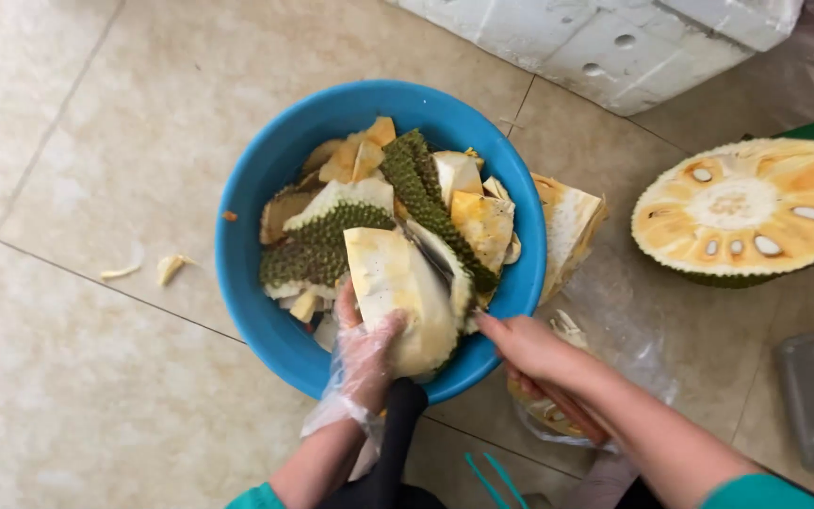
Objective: Peeling and cutting a jackfruit into pieces using a knife
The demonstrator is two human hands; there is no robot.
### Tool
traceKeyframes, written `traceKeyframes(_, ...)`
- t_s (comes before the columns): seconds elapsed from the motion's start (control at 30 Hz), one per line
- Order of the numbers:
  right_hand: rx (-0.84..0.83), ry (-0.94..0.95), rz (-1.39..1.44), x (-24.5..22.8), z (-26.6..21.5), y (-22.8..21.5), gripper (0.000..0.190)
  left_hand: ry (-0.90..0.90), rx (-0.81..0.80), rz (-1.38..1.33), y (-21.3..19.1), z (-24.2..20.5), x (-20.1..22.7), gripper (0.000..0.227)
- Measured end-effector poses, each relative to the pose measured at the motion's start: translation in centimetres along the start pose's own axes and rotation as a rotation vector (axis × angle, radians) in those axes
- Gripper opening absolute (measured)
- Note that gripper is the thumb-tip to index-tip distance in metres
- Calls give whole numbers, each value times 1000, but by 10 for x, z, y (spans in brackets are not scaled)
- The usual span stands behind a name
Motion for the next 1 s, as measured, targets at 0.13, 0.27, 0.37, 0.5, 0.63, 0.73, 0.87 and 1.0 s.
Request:
traceKeyframes(0.13,-115,60,-111,50,-20,-25,74,-237,96,198,10,-13,22,105)
traceKeyframes(0.27,-75,52,-217,-30,-38,-21,89,-231,128,178,22,-20,33,102)
traceKeyframes(0.37,6,107,78,-15,-15,-15,67,-244,224,2,1,-31,31,88)
traceKeyframes(0.5,-31,123,181,-22,-47,-41,69,-296,294,67,-20,-24,36,82)
traceKeyframes(0.63,-141,-4,205,-30,-55,-54,76,-128,483,-318,-21,-37,55,39)
traceKeyframes(0.73,-61,-82,239,-32,-60,-45,70,-122,443,-422,-22,-45,68,33)
traceKeyframes(0.87,-70,-115,132,-44,-78,-48,59,-105,194,-517,-48,-38,56,59)
traceKeyframes(1.0,-22,-94,8,-37,-76,-44,54,-147,348,-492,-53,-44,60,54)
Point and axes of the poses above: each hand's wrist, its own z-axis towards the middle knuckle, its own y-axis out of the palm, x = y × z, the point moved 4 cm from there along z, towards the middle knuckle, and after that the axes turned 5 degrees about -y, right-handed, at the moved point
